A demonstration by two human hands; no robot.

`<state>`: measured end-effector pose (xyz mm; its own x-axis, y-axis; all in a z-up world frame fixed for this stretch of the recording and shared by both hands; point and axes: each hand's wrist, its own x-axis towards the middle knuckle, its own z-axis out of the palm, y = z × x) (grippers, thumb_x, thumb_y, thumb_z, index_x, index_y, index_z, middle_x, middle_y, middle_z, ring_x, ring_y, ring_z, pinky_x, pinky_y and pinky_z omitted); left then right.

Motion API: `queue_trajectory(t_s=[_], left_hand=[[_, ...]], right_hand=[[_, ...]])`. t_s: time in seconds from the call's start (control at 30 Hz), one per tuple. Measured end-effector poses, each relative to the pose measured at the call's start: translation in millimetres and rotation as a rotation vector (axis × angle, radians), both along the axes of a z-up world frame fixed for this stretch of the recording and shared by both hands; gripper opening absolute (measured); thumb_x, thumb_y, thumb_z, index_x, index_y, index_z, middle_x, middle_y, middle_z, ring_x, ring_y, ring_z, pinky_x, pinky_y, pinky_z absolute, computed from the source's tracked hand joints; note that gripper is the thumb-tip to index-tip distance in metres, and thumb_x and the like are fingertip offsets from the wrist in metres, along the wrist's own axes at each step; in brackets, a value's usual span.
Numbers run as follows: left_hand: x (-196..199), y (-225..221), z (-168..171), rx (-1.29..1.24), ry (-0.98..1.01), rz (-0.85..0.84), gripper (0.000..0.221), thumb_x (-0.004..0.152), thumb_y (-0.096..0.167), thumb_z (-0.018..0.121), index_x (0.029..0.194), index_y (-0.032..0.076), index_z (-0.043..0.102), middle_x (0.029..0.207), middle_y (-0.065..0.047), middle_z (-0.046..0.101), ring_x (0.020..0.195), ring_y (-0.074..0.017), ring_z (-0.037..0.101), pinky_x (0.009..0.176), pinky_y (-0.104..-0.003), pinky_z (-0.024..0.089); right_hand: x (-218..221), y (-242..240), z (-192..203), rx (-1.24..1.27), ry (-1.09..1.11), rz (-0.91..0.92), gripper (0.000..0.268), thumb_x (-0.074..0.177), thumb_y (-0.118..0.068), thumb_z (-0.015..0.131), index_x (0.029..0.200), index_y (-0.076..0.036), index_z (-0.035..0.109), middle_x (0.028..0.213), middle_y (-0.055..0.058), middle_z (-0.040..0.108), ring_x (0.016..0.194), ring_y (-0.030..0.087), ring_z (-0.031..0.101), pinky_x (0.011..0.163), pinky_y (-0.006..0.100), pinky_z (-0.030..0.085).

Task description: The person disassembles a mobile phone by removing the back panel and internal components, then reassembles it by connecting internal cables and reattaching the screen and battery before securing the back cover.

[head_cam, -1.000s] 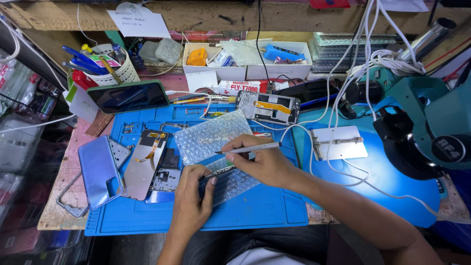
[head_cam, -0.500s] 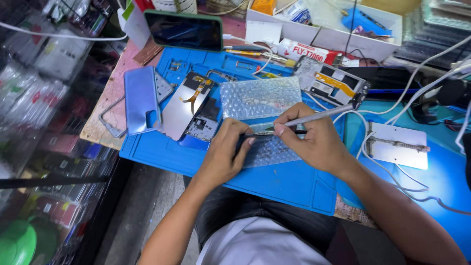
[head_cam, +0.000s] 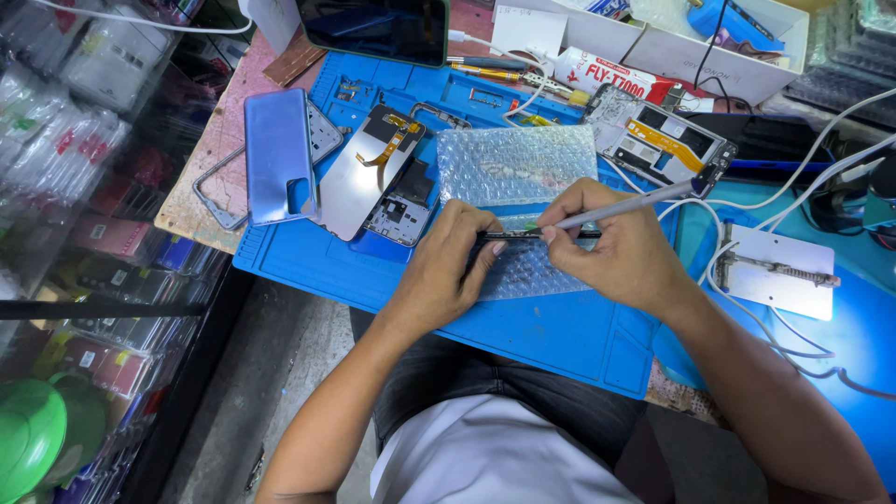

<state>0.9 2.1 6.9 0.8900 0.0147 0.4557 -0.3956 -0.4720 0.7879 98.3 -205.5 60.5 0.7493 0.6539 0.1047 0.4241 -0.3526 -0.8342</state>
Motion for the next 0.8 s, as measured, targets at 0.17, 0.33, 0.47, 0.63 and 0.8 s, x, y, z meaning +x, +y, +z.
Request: queue_trajectory(t_s=[0.17,0.33,0.47,0.63,0.8], left_hand=[[-0.3,0.2,-0.7,0.000,-0.015,-0.002,0.020,0.102,0.011,0.066,0.118,0.003,0.056,0.108,-0.014,0.057,0.093,-0.0296,0.063,0.080,-0.040,0.052],[-0.2,-0.1,-2.4,0.003,-0.032,-0.002,0.021,0.102,0.010,0.066,0.119,0.004,0.055,0.108,-0.014,0.057,0.093,-0.0298,0.063,0.080,-0.040,0.051],[-0.3,0.1,-2.2,0.011,-0.031,0.007,0.021,0.102,0.010,0.067,0.119,0.004,0.055,0.108,-0.014,0.056,0.093,-0.0301,0.062,0.080,-0.040,0.051],[0.4,0.8,0.0,0.007,-0.027,0.003,0.021,0.102,0.009,0.067,0.119,0.004,0.055,0.107,-0.013,0.056,0.092,-0.0294,0.061,0.080,-0.040,0.051],[-0.3,0.0,0.3,-0.004,0.025,0.001,0.019,0.102,0.010,0.067,0.117,0.005,0.057,0.106,-0.013,0.056,0.090,-0.0276,0.062,0.079,-0.039,0.051]], right_hand=[[2.3,-0.9,2.4,0.048,0.038,0.045,0.013,0.088,-0.001,0.073,0.100,-0.002,0.068,0.088,0.002,0.069,0.082,0.006,0.064,0.069,0.022,0.053],[3.2,-2.0,0.0,0.073,0.025,0.066,0.012,0.089,0.000,0.072,0.100,-0.001,0.067,0.090,0.003,0.069,0.085,0.006,0.064,0.074,0.023,0.053],[4.9,-2.6,-1.7,0.046,0.003,0.061,0.013,0.088,0.001,0.073,0.099,-0.001,0.067,0.089,0.003,0.069,0.083,0.007,0.063,0.073,0.023,0.052],[10.9,-1.3,-3.0,0.115,0.098,0.104,0.011,0.091,0.001,0.069,0.102,0.000,0.065,0.093,0.004,0.070,0.088,0.006,0.066,0.078,0.022,0.054],[10.3,-1.3,-3.4,0.103,0.106,0.094,0.012,0.091,0.001,0.071,0.101,0.001,0.065,0.092,0.004,0.067,0.085,0.006,0.063,0.073,0.022,0.051]])
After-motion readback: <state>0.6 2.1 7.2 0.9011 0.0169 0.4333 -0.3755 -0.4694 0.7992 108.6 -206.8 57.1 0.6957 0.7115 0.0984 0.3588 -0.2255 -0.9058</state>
